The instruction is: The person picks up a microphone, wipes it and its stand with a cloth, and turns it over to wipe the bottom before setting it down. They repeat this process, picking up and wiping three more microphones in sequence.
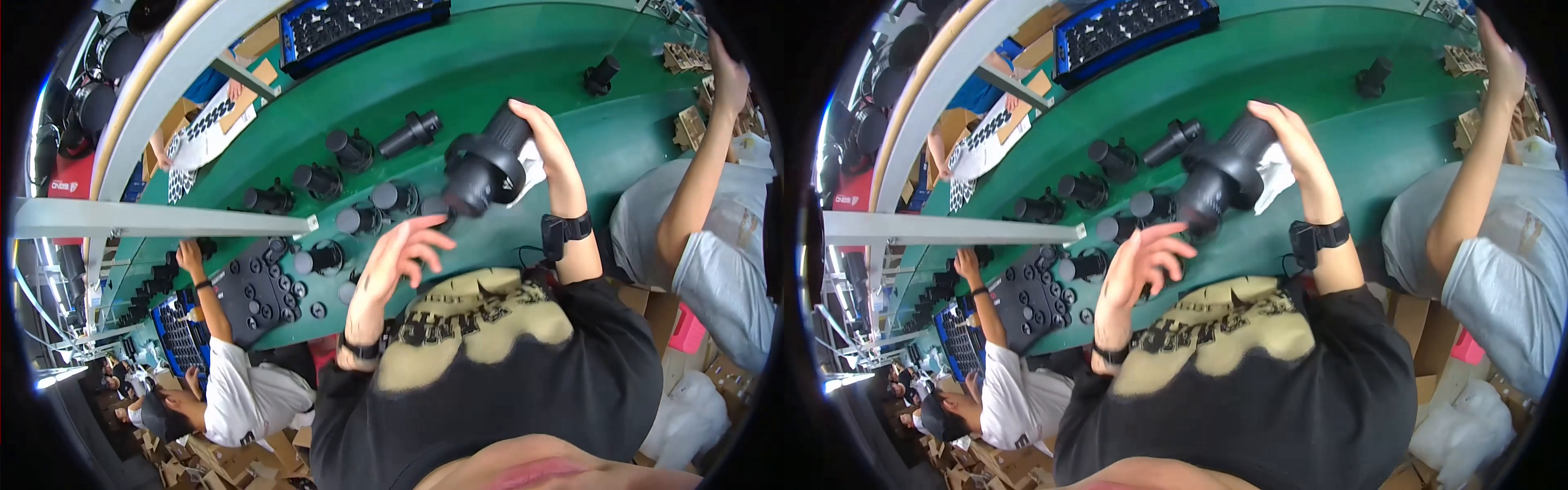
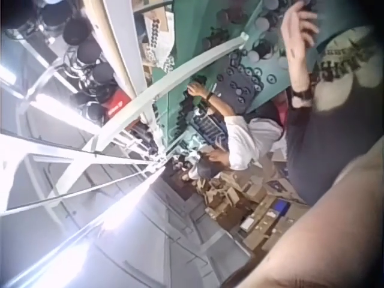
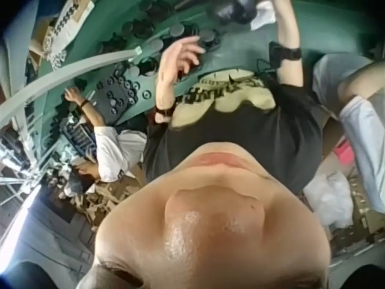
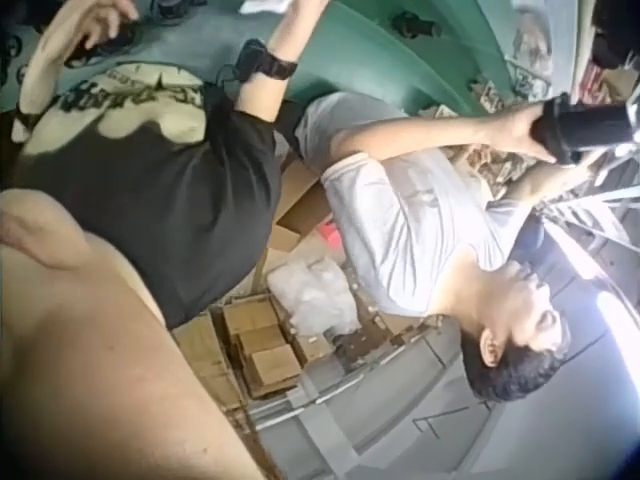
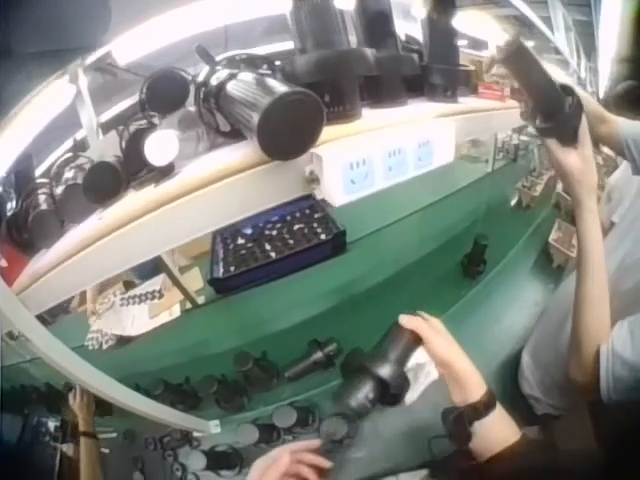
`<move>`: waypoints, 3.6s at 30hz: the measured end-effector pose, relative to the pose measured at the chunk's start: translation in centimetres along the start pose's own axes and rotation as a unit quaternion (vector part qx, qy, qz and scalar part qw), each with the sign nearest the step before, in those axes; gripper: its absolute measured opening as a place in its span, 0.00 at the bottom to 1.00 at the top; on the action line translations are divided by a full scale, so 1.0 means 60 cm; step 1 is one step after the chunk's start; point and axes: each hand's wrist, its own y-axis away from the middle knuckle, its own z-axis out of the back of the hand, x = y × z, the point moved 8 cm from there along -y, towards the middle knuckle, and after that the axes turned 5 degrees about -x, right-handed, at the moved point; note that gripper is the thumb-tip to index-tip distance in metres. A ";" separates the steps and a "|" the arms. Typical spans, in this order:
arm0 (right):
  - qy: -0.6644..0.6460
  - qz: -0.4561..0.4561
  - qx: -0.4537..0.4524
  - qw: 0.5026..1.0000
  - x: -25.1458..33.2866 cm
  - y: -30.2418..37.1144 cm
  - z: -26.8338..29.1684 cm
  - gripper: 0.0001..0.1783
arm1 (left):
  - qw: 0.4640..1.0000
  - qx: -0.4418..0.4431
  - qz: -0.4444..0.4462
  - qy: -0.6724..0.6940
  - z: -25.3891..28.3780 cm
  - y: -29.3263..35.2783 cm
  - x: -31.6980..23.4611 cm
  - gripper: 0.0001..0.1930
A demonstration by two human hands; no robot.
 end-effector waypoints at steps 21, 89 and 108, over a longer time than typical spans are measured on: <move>-0.248 -0.082 0.276 0.925 0.041 0.218 -0.166 0.30 | 0.992 0.063 -0.098 0.040 -0.124 0.129 -0.035 0.25; 0.009 0.254 0.268 0.929 0.166 0.263 -0.274 0.27 | 0.782 0.386 -0.076 0.484 -0.167 0.161 -0.086 0.43; 0.051 0.200 0.182 0.962 0.222 0.214 -0.220 0.17 | 0.798 0.367 0.016 0.478 -0.158 0.096 -0.072 0.35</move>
